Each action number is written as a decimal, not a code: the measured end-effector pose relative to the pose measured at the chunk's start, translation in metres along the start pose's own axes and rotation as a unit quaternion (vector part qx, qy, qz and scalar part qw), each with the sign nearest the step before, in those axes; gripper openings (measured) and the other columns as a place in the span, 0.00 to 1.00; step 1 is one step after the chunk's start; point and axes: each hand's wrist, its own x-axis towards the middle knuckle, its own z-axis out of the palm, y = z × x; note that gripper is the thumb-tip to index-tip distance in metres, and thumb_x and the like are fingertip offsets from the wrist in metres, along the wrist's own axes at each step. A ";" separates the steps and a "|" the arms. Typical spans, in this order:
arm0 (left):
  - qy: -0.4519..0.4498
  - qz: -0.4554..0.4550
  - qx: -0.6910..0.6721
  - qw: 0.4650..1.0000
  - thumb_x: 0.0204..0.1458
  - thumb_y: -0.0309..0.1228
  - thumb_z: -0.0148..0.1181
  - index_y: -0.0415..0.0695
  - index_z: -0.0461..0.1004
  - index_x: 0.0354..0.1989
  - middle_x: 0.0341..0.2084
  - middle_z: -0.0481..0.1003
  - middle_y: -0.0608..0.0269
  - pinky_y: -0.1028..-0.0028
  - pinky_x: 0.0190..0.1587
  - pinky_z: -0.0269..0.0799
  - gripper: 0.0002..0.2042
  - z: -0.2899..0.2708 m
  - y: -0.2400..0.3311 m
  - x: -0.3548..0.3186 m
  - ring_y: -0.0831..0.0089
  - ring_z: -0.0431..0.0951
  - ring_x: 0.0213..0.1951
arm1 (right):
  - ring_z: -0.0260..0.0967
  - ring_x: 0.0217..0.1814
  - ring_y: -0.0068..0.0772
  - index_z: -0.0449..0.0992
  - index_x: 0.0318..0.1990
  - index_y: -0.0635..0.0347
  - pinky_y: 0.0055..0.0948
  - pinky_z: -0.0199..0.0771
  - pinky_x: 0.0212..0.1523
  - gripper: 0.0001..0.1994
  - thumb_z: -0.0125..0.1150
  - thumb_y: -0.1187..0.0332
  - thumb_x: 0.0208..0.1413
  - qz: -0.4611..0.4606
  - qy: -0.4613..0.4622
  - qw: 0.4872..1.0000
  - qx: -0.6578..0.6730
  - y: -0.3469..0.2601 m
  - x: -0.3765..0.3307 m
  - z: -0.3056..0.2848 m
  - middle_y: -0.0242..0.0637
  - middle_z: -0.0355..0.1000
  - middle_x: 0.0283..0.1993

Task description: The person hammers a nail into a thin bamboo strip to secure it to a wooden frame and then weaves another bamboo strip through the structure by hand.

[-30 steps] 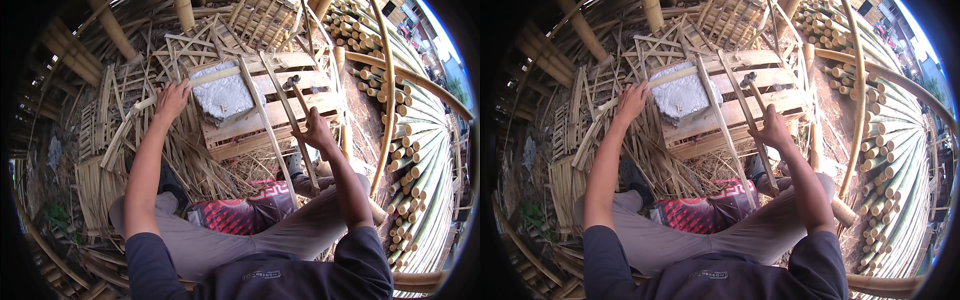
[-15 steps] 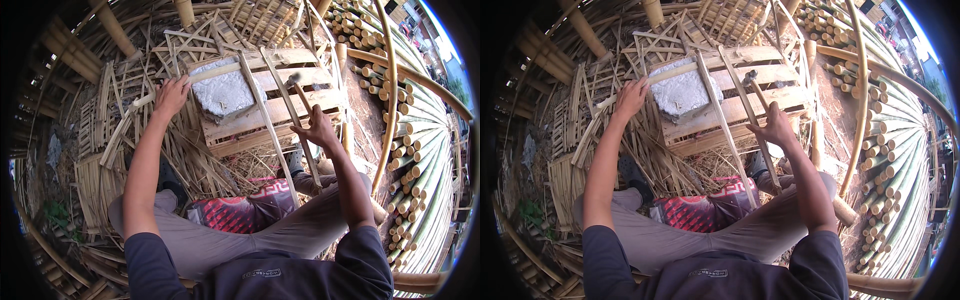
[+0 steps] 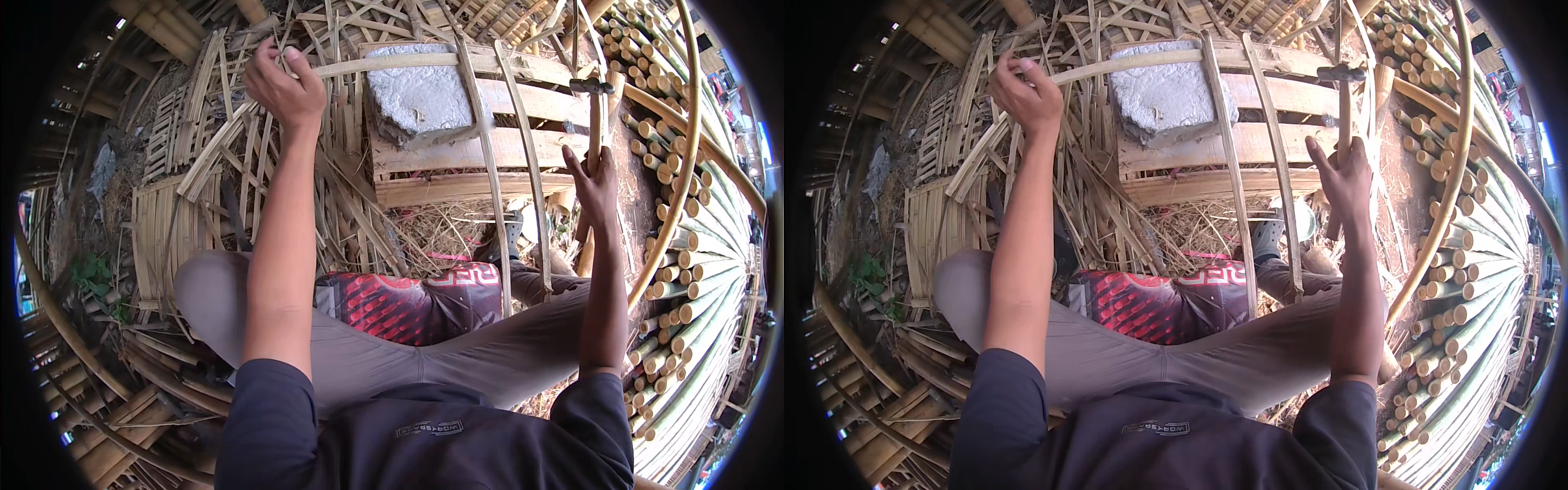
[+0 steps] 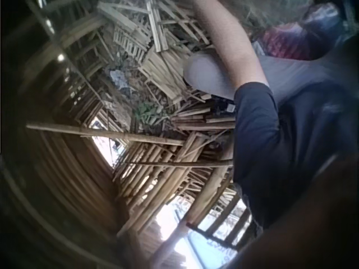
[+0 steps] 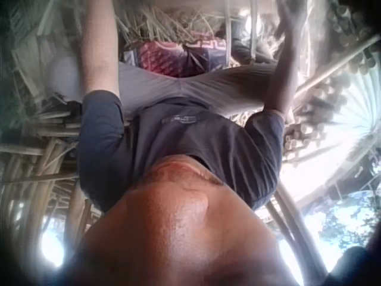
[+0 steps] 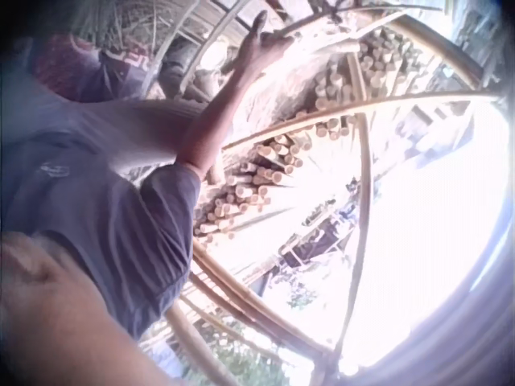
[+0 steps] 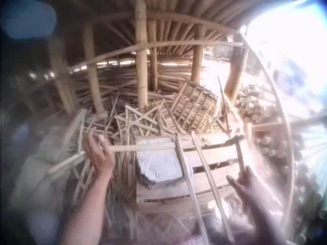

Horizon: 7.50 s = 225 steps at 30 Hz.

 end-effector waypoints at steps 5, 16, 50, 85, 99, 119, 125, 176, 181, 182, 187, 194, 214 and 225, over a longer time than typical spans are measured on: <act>0.022 -0.399 0.041 0.916 0.61 0.29 0.48 0.36 0.66 0.42 0.39 0.68 0.47 0.54 0.48 0.66 0.08 -0.033 -0.052 -0.150 0.53 0.71 0.41 | 0.60 0.20 0.22 0.65 0.31 0.60 0.26 0.63 0.21 0.27 0.69 0.44 0.53 0.075 -0.022 0.995 0.065 0.000 0.005 0.001 0.30 0.62 0.22; -0.496 -0.474 0.359 0.633 0.49 0.38 0.66 0.41 0.64 0.58 0.54 0.67 0.49 0.57 0.57 0.72 0.29 -0.098 -0.097 -0.303 0.51 0.69 0.58 | 0.50 0.17 0.09 0.65 0.33 0.49 0.15 0.49 0.17 0.17 0.63 0.51 0.61 0.147 -0.048 0.979 0.131 -0.002 -0.006 0.000 0.18 0.56 0.19; -0.257 -0.732 0.136 0.616 0.55 0.40 0.61 0.33 0.74 0.48 0.42 0.79 0.44 0.57 0.41 0.81 0.21 -0.100 -0.141 -0.281 0.48 0.82 0.43 | 0.50 0.17 0.08 0.65 0.36 0.52 0.14 0.50 0.15 0.17 0.64 0.53 0.61 0.136 -0.142 0.947 0.255 -0.003 -0.014 -0.021 0.18 0.55 0.21; -0.353 -0.406 0.087 0.838 0.65 0.40 0.49 0.36 0.71 0.38 0.21 0.71 0.62 0.70 0.16 0.62 0.17 -0.171 -0.175 0.068 0.74 0.65 0.16 | 0.49 0.15 0.10 0.65 0.35 0.56 0.18 0.47 0.13 0.17 0.64 0.55 0.61 0.096 -0.131 0.943 0.292 -0.007 -0.018 -0.043 0.19 0.56 0.19; -0.391 -0.647 -0.226 0.615 0.62 0.38 0.59 0.41 0.66 0.63 0.53 0.75 0.55 0.69 0.55 0.69 0.23 -0.168 -0.234 -0.140 0.66 0.72 0.56 | 0.45 0.14 0.07 0.64 0.33 0.49 0.15 0.43 0.12 0.13 0.61 0.57 0.64 0.201 -0.082 0.951 0.218 0.057 0.000 -0.016 0.16 0.52 0.18; -0.544 -0.305 0.370 0.688 0.59 0.33 0.56 0.41 0.69 0.50 0.51 0.72 0.47 0.53 0.51 0.76 0.14 -0.177 -0.326 -0.270 0.48 0.74 0.55 | 0.43 0.14 0.08 0.64 0.36 0.48 0.15 0.41 0.12 0.11 0.57 0.57 0.66 0.233 -0.133 0.951 0.153 0.049 -0.005 0.032 0.15 0.50 0.18; -0.574 -0.308 0.372 0.662 0.56 0.33 0.62 0.39 0.66 0.53 0.53 0.70 0.44 0.54 0.55 0.73 0.20 -0.176 -0.337 -0.275 0.46 0.73 0.55 | 0.44 0.14 0.06 0.63 0.37 0.49 0.14 0.43 0.12 0.11 0.58 0.58 0.66 0.243 -0.142 0.944 0.173 0.061 -0.005 0.027 0.14 0.51 0.19; -0.488 -0.328 0.343 0.733 0.53 0.30 0.64 0.44 0.75 0.46 0.41 0.79 0.47 0.52 0.46 0.77 0.13 -0.159 -0.379 -0.218 0.47 0.80 0.45 | 0.45 0.15 0.08 0.64 0.34 0.49 0.15 0.44 0.14 0.11 0.57 0.59 0.65 0.256 -0.143 0.945 0.145 0.052 0.002 0.042 0.15 0.51 0.19; -0.331 -0.312 0.314 0.833 0.50 0.30 0.67 0.45 0.77 0.42 0.32 0.80 0.50 0.52 0.40 0.75 0.11 -0.168 -0.376 -0.169 0.48 0.81 0.39 | 0.43 0.12 0.08 0.63 0.32 0.46 0.16 0.42 0.11 0.13 0.58 0.56 0.65 0.229 -0.135 0.955 0.133 0.059 0.003 0.038 0.15 0.50 0.16; -0.300 -0.296 0.310 0.852 0.50 0.31 0.67 0.45 0.77 0.42 0.31 0.80 0.51 0.53 0.39 0.75 0.12 -0.170 -0.378 -0.156 0.49 0.81 0.37 | 0.43 0.12 0.08 0.63 0.32 0.47 0.15 0.42 0.11 0.13 0.58 0.56 0.65 0.234 -0.134 0.952 0.146 0.062 0.002 0.037 0.15 0.50 0.16; -0.151 -0.220 0.265 0.927 0.50 0.35 0.70 0.43 0.77 0.45 0.27 0.80 0.55 0.57 0.33 0.72 0.16 -0.170 -0.365 -0.056 0.54 0.81 0.29 | 0.44 0.13 0.07 0.63 0.33 0.48 0.15 0.42 0.11 0.12 0.58 0.58 0.66 0.236 -0.139 0.948 0.160 0.058 0.001 0.035 0.15 0.50 0.17; -0.090 -0.295 -0.047 0.950 0.52 0.35 0.71 0.36 0.76 0.48 0.36 0.82 0.55 0.74 0.37 0.74 0.20 -0.169 -0.327 0.053 0.75 0.81 0.36 | 0.45 0.15 0.07 0.64 0.35 0.49 0.15 0.43 0.13 0.10 0.58 0.60 0.65 0.205 -0.163 0.948 0.183 0.048 0.001 0.031 0.15 0.52 0.19; -0.342 -0.411 -0.262 0.803 0.53 0.31 0.69 0.44 0.74 0.43 0.33 0.80 0.64 0.75 0.34 0.81 0.13 -0.151 -0.049 0.138 0.78 0.81 0.33 | 0.46 0.16 0.08 0.63 0.35 0.52 0.16 0.45 0.14 0.14 0.60 0.57 0.64 0.171 -0.144 0.929 0.294 0.000 -0.007 -0.006 0.16 0.54 0.20; -0.402 -0.448 -0.393 0.695 0.61 0.26 0.58 0.40 0.62 0.58 0.40 0.79 0.50 0.66 0.42 0.83 0.19 -0.169 0.043 0.080 0.66 0.83 0.38 | 0.51 0.16 0.10 0.65 0.37 0.55 0.17 0.48 0.14 0.14 0.61 0.58 0.63 0.150 -0.107 0.933 0.308 -0.023 -0.005 -0.019 0.20 0.57 0.19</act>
